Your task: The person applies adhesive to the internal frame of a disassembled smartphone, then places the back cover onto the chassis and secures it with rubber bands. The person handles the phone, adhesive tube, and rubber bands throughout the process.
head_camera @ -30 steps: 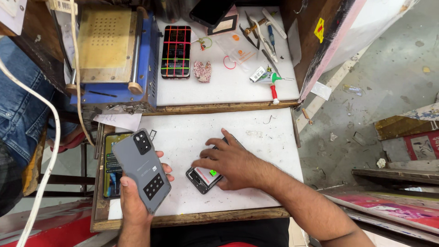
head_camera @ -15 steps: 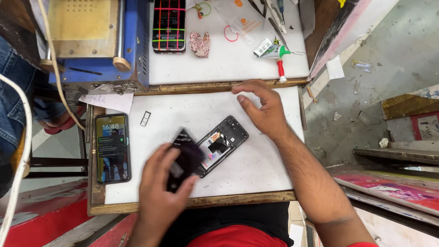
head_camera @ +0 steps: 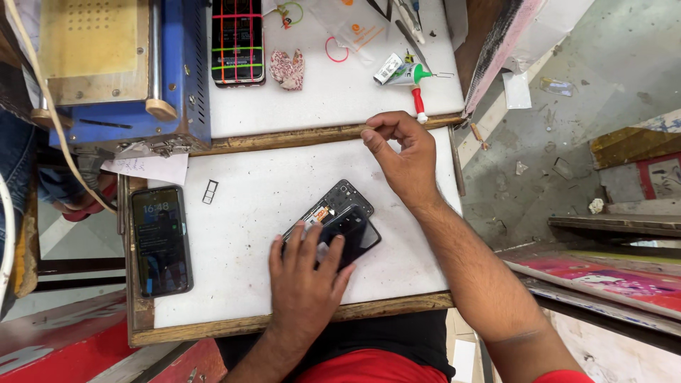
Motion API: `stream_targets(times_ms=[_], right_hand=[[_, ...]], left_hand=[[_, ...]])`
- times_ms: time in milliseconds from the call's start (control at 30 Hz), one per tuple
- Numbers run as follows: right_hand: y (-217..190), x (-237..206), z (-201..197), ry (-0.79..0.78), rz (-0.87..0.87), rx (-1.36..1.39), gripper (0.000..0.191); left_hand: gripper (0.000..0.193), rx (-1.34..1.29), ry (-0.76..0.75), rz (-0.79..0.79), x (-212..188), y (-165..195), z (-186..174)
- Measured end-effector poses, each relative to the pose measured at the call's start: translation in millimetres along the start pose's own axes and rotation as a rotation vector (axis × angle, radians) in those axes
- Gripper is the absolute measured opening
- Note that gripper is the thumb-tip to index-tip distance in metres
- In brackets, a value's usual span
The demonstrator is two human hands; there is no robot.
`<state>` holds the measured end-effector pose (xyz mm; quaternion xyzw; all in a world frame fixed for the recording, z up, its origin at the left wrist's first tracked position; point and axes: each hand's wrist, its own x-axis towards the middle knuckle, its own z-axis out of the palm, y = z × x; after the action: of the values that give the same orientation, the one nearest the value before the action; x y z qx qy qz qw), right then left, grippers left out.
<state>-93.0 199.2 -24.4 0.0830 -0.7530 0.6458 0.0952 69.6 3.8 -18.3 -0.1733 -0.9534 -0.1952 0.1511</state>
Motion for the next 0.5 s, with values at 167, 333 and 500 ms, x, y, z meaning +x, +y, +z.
stream_targets(times_ms=[167, 333, 500], right_hand=[[0, 0, 2, -0.021, -0.051, -0.03, 0.018], [-2, 0, 4, -0.056, -0.046, -0.05, 0.018], [-11, 1, 1, -0.178, 0.003, -0.115, 0.019]], left_hand=[[0.058, -0.074, 0.115, -0.257, 12, -45, -35], [0.063, -0.048, 0.085, -0.222, 9, -58, -48], [0.064, -0.667, 0.167, -0.405, -6, -59, -46]])
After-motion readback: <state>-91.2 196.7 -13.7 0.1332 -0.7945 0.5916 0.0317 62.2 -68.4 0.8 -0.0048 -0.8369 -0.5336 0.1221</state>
